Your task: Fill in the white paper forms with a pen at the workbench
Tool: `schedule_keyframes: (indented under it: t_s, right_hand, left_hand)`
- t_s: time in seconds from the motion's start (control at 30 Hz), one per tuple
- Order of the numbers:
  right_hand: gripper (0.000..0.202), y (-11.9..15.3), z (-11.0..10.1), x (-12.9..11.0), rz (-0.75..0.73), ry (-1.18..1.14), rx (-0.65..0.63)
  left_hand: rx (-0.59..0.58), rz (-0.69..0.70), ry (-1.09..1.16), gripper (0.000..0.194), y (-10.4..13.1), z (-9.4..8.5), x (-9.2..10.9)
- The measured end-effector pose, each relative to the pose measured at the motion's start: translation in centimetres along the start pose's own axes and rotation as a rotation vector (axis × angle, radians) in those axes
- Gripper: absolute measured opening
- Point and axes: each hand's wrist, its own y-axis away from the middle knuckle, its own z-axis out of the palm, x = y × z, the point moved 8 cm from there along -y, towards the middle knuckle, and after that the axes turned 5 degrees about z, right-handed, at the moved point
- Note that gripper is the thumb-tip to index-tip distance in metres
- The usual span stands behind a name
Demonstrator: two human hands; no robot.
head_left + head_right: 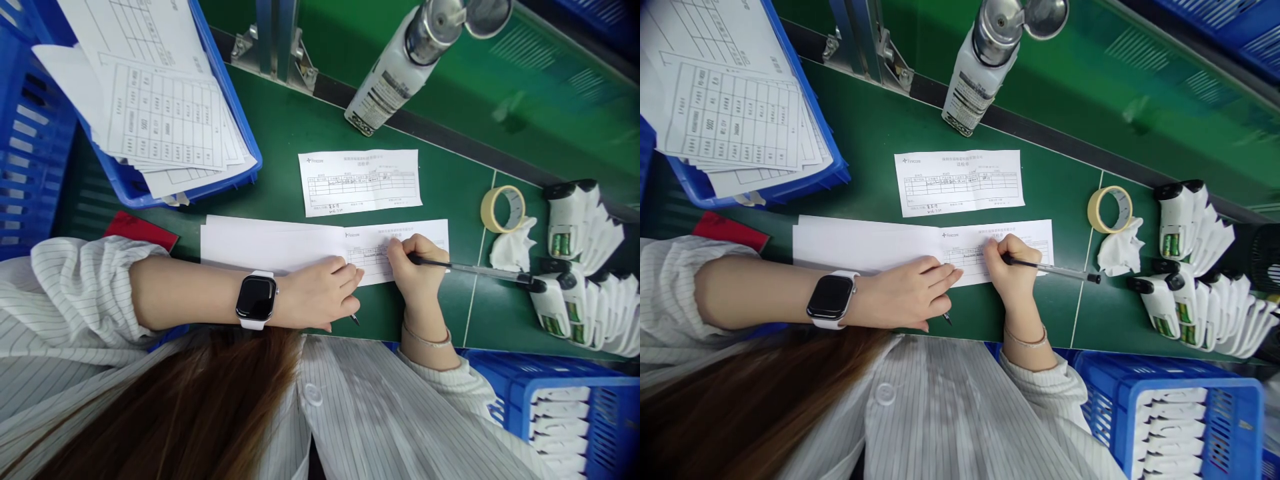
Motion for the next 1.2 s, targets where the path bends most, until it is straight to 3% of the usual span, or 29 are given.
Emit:
schedule_keyframes:
  t_s: [0.17,0.43,1.2]
  right_hand:
    - [0.037,-0.08,-0.2,0.15,0.012,-0.002,0.022]
    - [0.037,-0.13,-0.08,-0.03,0.001,-0.01,0.015]
    - [0.036,-0.21,-0.19,-0.14,-0.017,-0.013,0.028]
  left_hand:
    - [0.032,-0.002,0.009,0.049,0.04,-0.25,0.0]
    - [-0.022,0.009,0.007,0.048,-0.06,0.14,0.11]
    - [-0.034,0.031,0.001,0.048,-0.07,0.2,0.21]
